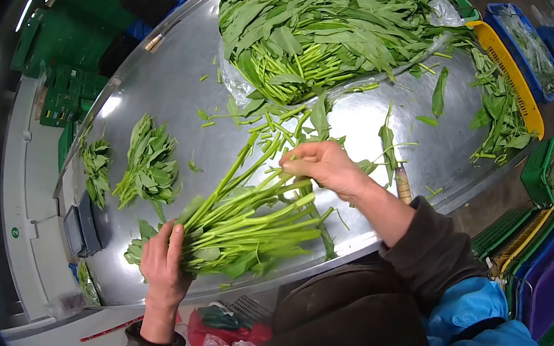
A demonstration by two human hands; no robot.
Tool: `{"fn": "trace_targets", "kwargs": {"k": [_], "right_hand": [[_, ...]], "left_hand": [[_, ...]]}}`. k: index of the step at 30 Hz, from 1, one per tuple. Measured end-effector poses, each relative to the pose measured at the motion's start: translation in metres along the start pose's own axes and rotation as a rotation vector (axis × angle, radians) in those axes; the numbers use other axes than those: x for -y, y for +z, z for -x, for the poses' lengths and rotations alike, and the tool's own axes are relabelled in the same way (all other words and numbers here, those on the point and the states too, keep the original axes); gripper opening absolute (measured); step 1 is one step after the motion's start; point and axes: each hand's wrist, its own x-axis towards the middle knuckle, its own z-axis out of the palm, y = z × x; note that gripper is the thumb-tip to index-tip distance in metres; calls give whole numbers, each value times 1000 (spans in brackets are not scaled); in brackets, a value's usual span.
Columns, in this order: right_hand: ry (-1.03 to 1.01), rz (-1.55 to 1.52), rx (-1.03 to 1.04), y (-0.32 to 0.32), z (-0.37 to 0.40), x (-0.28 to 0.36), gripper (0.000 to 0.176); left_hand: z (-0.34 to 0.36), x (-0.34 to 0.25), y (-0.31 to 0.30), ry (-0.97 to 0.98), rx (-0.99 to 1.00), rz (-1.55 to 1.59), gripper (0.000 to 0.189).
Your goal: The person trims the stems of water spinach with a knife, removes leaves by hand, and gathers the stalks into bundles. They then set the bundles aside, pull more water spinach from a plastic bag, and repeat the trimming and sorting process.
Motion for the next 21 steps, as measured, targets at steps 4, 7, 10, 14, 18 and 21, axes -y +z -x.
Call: {"fn": "trace_targets", "kwargs": {"k": [4,7,10,14,18,21], "right_hand": [[-123,-283,-229,-46,-3,-12,24],[75,-53,-125,-63,5,-16,33],[252,30,215,-51,21,-33,48],[161,11,343,-10,12,-22,47],[90,-286,450,30,-10,-41,34],[96,-69,226,18,3,-14,32]], "left_hand": [[1,-4,0,-8,-22,57,67],[8,-4,6,-87,-39,142,73],[11,-10,6,-225,21,311,82],[4,-17,7,-465,31,683,99],[-7,-20,7,-560,116,750,103],[0,-15,5,-606,109,799,107]]}}
